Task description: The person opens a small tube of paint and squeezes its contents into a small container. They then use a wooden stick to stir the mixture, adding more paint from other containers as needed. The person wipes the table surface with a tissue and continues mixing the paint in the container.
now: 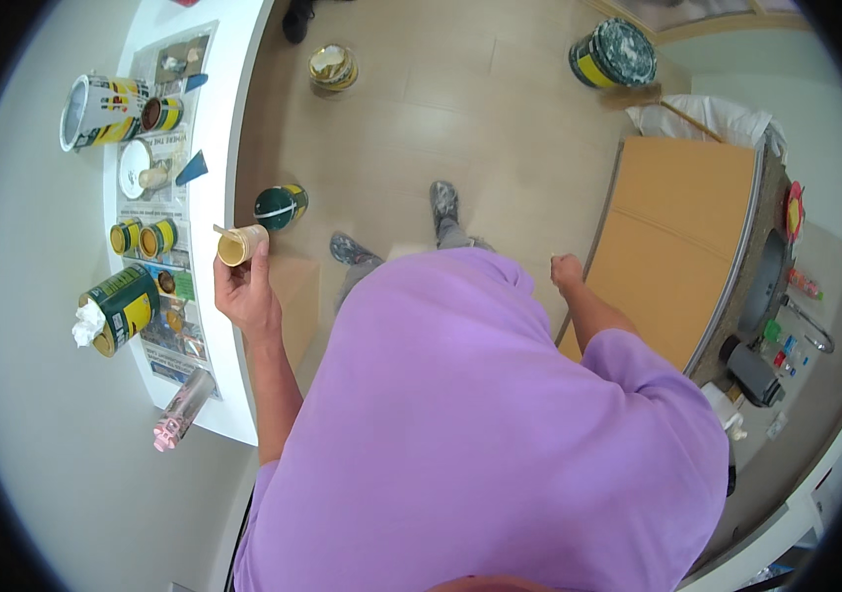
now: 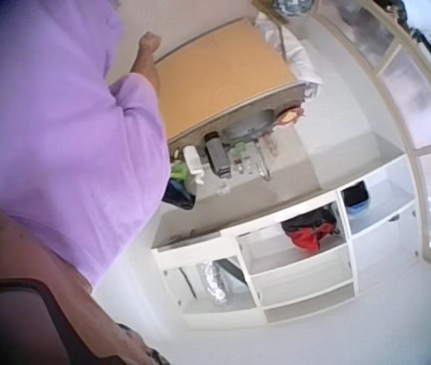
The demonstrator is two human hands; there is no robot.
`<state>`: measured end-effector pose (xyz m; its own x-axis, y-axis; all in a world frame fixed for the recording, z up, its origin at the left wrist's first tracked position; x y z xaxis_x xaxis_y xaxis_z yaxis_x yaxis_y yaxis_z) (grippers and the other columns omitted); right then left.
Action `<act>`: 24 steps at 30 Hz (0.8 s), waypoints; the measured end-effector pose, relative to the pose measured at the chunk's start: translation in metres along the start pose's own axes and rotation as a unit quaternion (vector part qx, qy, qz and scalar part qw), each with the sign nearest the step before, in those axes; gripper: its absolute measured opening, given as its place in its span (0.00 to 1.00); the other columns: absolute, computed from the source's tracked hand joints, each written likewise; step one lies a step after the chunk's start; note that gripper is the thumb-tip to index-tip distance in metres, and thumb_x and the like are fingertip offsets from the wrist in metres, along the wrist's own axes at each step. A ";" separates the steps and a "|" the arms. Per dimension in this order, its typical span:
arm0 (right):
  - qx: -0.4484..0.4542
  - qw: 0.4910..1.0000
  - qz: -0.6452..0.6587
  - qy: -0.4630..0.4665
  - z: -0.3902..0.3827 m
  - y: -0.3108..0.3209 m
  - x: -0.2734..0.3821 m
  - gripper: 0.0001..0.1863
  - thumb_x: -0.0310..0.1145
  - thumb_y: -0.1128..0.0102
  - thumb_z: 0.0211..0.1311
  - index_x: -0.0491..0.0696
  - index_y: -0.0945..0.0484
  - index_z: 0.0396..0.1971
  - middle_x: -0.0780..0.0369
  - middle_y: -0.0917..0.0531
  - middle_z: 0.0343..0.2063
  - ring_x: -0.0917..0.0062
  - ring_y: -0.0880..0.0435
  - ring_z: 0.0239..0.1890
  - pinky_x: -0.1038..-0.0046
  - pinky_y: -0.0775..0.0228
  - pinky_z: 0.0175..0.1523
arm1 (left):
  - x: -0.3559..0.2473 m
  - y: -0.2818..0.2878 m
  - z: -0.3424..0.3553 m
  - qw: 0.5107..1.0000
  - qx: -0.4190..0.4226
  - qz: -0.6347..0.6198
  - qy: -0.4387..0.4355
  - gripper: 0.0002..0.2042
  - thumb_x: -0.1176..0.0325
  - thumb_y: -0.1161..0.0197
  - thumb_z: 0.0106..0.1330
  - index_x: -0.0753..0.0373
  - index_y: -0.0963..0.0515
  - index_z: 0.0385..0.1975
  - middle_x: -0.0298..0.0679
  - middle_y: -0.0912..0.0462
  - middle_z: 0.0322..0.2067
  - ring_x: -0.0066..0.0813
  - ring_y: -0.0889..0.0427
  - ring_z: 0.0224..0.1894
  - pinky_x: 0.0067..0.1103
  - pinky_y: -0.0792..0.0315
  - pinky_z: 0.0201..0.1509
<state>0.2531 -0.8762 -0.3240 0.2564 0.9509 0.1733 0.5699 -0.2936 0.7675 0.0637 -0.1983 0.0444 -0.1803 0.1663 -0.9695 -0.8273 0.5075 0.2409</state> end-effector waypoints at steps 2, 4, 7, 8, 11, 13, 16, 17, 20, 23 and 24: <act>0.000 1.000 0.006 -0.021 0.006 0.027 0.020 0.21 0.40 0.38 0.74 0.42 0.19 0.22 0.56 0.17 0.18 0.69 0.15 0.21 0.62 0.24 0.26 | -0.021 -0.026 0.012 1.000 0.003 0.004 -0.013 0.19 0.82 0.27 0.70 0.70 0.19 0.60 0.39 0.13 0.52 0.24 0.15 0.52 0.24 0.22 0.60; 0.045 0.983 0.165 -0.067 0.016 0.042 0.062 0.19 0.39 0.40 0.75 0.43 0.19 0.24 0.57 0.17 0.19 0.70 0.16 0.21 0.65 0.24 0.25 | -0.037 -0.048 0.027 1.000 0.002 0.002 -0.019 0.20 0.83 0.26 0.70 0.71 0.19 0.60 0.39 0.14 0.52 0.25 0.16 0.53 0.24 0.22 0.61; 0.057 0.968 0.244 -0.025 0.039 0.056 0.146 0.16 0.39 0.42 0.76 0.44 0.19 0.28 0.60 0.18 0.20 0.72 0.17 0.21 0.68 0.24 0.24 | -0.048 -0.067 0.048 1.000 -0.003 0.003 -0.013 0.20 0.83 0.27 0.70 0.72 0.20 0.61 0.40 0.14 0.53 0.27 0.15 0.55 0.26 0.22 0.63; 0.088 0.963 0.253 -0.012 0.057 0.051 0.169 0.16 0.38 0.42 0.76 0.44 0.19 0.29 0.60 0.18 0.20 0.72 0.17 0.20 0.68 0.24 0.24 | -0.045 -0.072 0.057 1.000 0.000 0.002 -0.013 0.20 0.83 0.27 0.70 0.72 0.20 0.61 0.41 0.14 0.54 0.28 0.15 0.55 0.26 0.22 0.64; 0.062 0.962 0.262 0.041 0.105 0.046 0.225 0.13 0.37 0.42 0.75 0.44 0.17 0.34 0.59 0.15 0.22 0.70 0.14 0.22 0.64 0.20 0.29 | -0.027 -0.098 0.092 1.000 0.022 0.000 0.016 0.21 0.81 0.26 0.69 0.71 0.20 0.61 0.40 0.14 0.53 0.29 0.15 0.56 0.27 0.21 0.64; -0.025 0.973 0.198 0.120 0.120 0.064 0.276 0.12 0.36 0.41 0.73 0.44 0.15 0.39 0.55 0.12 0.24 0.68 0.11 0.24 0.61 0.17 0.36 | -0.022 -0.122 0.122 0.998 0.047 0.036 -0.005 0.21 0.80 0.23 0.66 0.70 0.18 0.59 0.38 0.14 0.49 0.26 0.16 0.50 0.25 0.20 0.58; -0.074 0.957 0.209 0.187 0.099 0.129 0.361 0.13 0.38 0.41 0.71 0.47 0.13 0.43 0.52 0.10 0.32 0.60 0.09 0.35 0.58 0.17 0.48 | -0.054 -0.154 0.167 0.975 0.082 0.169 -0.120 0.21 0.80 0.22 0.63 0.68 0.16 0.57 0.37 0.14 0.45 0.24 0.19 0.43 0.23 0.23 0.49; -0.094 0.955 0.201 0.199 0.100 0.146 0.371 0.14 0.40 0.41 0.71 0.49 0.13 0.44 0.51 0.09 0.35 0.57 0.08 0.40 0.57 0.18 0.53 | -0.067 -0.174 0.184 0.974 0.089 0.148 -0.147 0.20 0.78 0.21 0.62 0.67 0.15 0.55 0.37 0.14 0.44 0.25 0.23 0.39 0.23 0.26 0.43; -0.037 0.968 0.241 0.057 0.112 0.161 0.366 0.14 0.41 0.41 0.69 0.51 0.11 0.44 0.50 0.09 0.36 0.53 0.09 0.43 0.56 0.18 0.53 | -0.094 -0.218 0.236 0.964 0.152 0.109 -0.188 0.21 0.77 0.20 0.62 0.65 0.14 0.55 0.38 0.13 0.45 0.26 0.23 0.38 0.23 0.26 0.44; -0.077 0.966 0.246 0.029 0.143 0.159 0.345 0.15 0.41 0.40 0.67 0.49 0.11 0.43 0.50 0.09 0.37 0.52 0.10 0.45 0.55 0.18 0.53 | -0.106 -0.255 0.281 0.948 0.198 0.097 -0.227 0.22 0.76 0.20 0.61 0.64 0.14 0.56 0.38 0.12 0.45 0.27 0.23 0.38 0.23 0.26 0.43; -0.086 0.967 0.241 0.011 0.148 0.159 0.338 0.15 0.41 0.40 0.67 0.49 0.11 0.43 0.49 0.09 0.38 0.52 0.10 0.45 0.55 0.18 0.54 | -0.107 -0.265 0.295 0.947 0.211 0.098 -0.221 0.22 0.76 0.20 0.60 0.63 0.14 0.56 0.38 0.12 0.45 0.27 0.22 0.38 0.23 0.26 0.43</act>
<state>0.5456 -0.6159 -0.2349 0.4422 0.7102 0.5477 0.2495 -0.6840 0.6855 0.4597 -0.1013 0.0982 0.0085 0.5820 -0.8132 -0.4982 0.7076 0.5012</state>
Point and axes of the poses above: each hand's wrist, its own z-axis towards the middle knuckle, its own y-axis out of the back of the hand, x = y × z, the point moved 7 cm from there along z, towards the middle knuckle
